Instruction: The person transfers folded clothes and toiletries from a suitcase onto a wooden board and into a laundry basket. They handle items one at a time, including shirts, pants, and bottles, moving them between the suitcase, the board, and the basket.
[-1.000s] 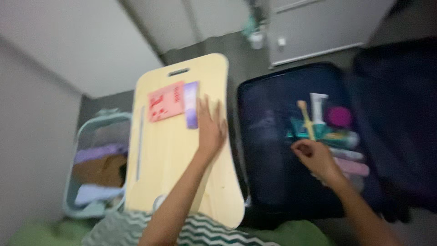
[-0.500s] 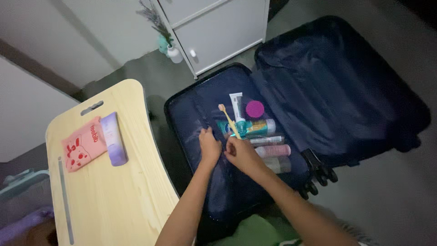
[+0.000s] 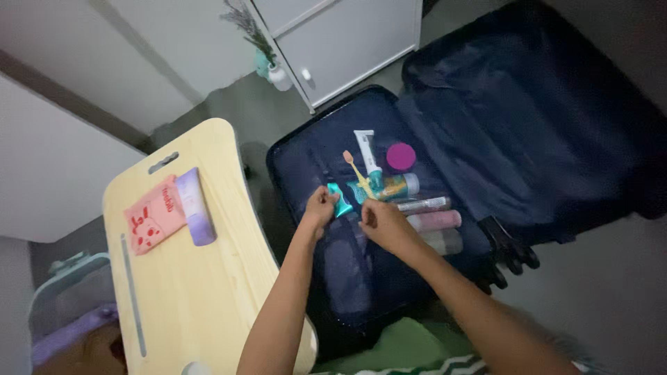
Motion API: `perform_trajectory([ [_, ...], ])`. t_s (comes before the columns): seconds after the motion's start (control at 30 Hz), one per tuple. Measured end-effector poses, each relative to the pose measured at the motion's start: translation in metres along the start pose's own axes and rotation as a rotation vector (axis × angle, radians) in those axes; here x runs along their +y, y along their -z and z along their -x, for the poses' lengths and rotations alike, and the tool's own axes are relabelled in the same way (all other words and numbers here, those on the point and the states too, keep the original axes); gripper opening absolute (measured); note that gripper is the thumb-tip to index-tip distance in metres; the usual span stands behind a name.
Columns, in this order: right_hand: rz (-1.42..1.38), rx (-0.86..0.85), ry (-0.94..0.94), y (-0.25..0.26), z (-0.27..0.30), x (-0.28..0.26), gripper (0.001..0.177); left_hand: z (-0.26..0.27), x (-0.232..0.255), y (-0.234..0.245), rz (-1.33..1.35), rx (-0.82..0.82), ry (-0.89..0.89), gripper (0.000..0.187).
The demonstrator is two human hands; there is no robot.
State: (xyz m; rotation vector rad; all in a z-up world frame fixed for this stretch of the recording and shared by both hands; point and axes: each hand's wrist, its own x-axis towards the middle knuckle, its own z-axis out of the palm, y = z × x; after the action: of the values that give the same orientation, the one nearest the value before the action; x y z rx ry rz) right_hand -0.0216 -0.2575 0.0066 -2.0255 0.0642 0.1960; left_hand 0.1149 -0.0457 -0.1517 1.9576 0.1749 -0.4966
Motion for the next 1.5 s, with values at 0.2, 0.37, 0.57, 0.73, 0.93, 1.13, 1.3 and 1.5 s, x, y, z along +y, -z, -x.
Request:
perform_trajectory([
  [0.2,-0.009,0.086,0.09,-0.003,-0.003,0.009,0.02,0.075,0.041,0.025,0.484,-0.051,0.181,0.009],
  [0.37,0.014,0.111,0.098,-0.015,-0.007,0.022,0.02,0.124,0.045,0.043,0.55,0.025,0.178,0.013],
  [0.57,0.04,0.148,0.087,-0.024,-0.012,0.028,0.017,0.16,0.05,0.037,0.643,0.096,0.165,0.012],
  [0.73,0.218,0.189,0.166,-0.025,0.0,0.009,0.012,0.193,0.055,0.018,0.834,0.221,0.21,0.01],
  [0.93,0.407,0.121,0.084,-0.019,0.016,-0.025,0.023,0.236,0.072,-0.024,1.025,0.355,0.181,0.007],
  [1.13,0.512,0.145,0.145,-0.019,0.023,-0.034,0.014,0.276,0.086,-0.042,1.023,0.451,0.165,0.012],
  [1.3,0.397,0.072,0.004,-0.021,0.015,-0.022,0.011,0.302,0.072,-0.009,0.858,0.484,0.026,0.016],
  [1.5,0.283,0.142,0.214,-0.024,0.008,-0.002,0.004,0.31,0.04,0.11,0.386,0.724,-0.068,0.014],
])
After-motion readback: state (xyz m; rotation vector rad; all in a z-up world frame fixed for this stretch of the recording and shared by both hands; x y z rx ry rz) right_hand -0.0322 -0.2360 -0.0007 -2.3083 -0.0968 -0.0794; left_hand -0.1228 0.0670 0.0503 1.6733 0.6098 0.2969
